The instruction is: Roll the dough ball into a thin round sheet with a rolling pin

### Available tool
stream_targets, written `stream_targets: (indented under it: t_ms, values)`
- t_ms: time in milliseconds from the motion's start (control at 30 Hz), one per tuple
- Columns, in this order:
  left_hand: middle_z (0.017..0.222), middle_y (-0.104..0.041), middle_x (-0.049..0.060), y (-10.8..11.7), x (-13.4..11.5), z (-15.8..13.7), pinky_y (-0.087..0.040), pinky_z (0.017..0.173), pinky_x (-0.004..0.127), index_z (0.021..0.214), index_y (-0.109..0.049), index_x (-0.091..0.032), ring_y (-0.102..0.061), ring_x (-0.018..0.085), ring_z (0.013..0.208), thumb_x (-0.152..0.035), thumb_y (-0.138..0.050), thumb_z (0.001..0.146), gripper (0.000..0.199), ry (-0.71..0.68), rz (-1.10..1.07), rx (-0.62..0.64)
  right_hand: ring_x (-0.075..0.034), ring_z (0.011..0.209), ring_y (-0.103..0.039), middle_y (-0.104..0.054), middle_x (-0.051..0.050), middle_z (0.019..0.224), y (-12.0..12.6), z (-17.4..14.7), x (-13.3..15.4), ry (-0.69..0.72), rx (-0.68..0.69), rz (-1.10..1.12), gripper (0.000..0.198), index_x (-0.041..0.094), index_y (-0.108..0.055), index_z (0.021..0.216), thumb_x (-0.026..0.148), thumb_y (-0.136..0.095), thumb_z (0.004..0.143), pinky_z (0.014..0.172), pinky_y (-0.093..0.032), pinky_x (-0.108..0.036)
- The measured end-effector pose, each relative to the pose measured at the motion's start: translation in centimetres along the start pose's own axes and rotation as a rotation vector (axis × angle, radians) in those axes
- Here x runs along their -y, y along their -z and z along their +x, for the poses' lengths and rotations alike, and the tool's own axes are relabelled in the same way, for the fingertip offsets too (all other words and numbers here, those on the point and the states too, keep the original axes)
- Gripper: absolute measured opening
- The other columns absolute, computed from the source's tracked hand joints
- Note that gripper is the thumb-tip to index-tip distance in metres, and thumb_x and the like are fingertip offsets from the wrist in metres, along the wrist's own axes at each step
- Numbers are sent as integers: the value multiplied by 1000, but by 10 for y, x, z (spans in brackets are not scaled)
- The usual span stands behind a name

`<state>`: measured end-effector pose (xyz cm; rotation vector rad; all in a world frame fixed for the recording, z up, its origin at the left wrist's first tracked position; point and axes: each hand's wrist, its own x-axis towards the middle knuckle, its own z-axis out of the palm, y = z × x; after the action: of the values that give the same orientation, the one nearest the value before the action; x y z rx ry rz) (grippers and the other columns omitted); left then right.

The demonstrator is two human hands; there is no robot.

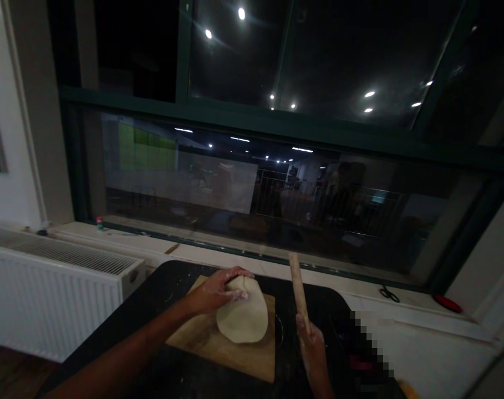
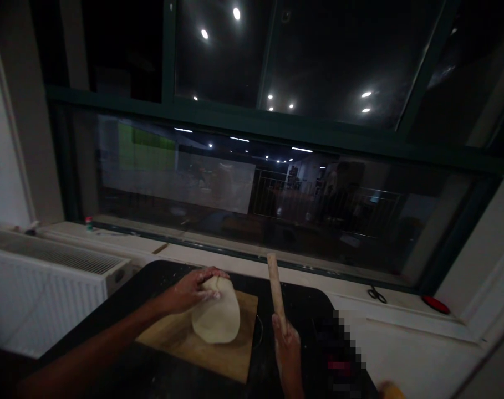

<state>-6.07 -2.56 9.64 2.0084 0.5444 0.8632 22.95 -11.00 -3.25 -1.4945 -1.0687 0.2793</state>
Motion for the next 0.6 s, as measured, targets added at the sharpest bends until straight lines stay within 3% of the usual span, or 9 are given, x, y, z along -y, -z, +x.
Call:
stream_targets:
  t_ms: [67,167,267,333,433,500,600]
  values:
    - [110,-67,2,17,-17,4,-52,78,27,120,-64,-23,-63,20,94,-45,-74,81,46,35,-66,85,-14,49,-42,-45,2,50,0,0,-1,-40,44,18,71,23,-54,55,92,-48,69,44,-36,-27]
    - [102,-69,1,37,-26,19,-51,74,27,119,-65,-24,-64,18,86,-48,-78,77,50,148,-49,352,-13,49,-41,-43,3,50,0,0,-1,-68,78,26,71,23,-51,55,93,-47,69,44,-34,-27]
    - [101,-72,0,37,-10,47,-51,76,29,113,-70,-26,-65,20,88,-52,-82,70,51,224,85,612,-13,47,-39,-41,4,49,-1,0,1,-71,72,23,73,23,-50,54,94,-44,69,43,-33,-26]
    - [95,-73,2,27,9,69,-52,73,31,101,-74,-24,-66,22,85,-54,-88,59,53,238,127,672,-13,47,-40,-42,4,48,-1,0,2,-57,63,25,73,23,-51,54,95,-43,68,43,-34,-26]
    - [99,-73,6,16,35,94,-53,70,33,104,-72,-21,-67,25,86,-67,-83,58,66,221,132,562,-15,49,-46,-48,2,50,1,1,1,-28,44,5,74,22,-56,57,94,-44,69,45,-37,-27]
    - [111,-70,11,21,44,99,-52,73,34,117,-65,-20,-67,25,93,-76,-67,71,72,185,138,411,-17,52,-52,-54,0,53,2,1,0,-17,41,-37,75,21,-61,62,93,-43,72,48,-40,-27]
    - [118,-67,13,44,42,88,-50,83,34,124,-59,-17,-64,23,103,-73,-46,88,68,107,168,209,-20,61,-61,-65,-5,63,-1,3,-3,64,114,-157,76,21,-67,71,90,-35,79,58,-46,-29]
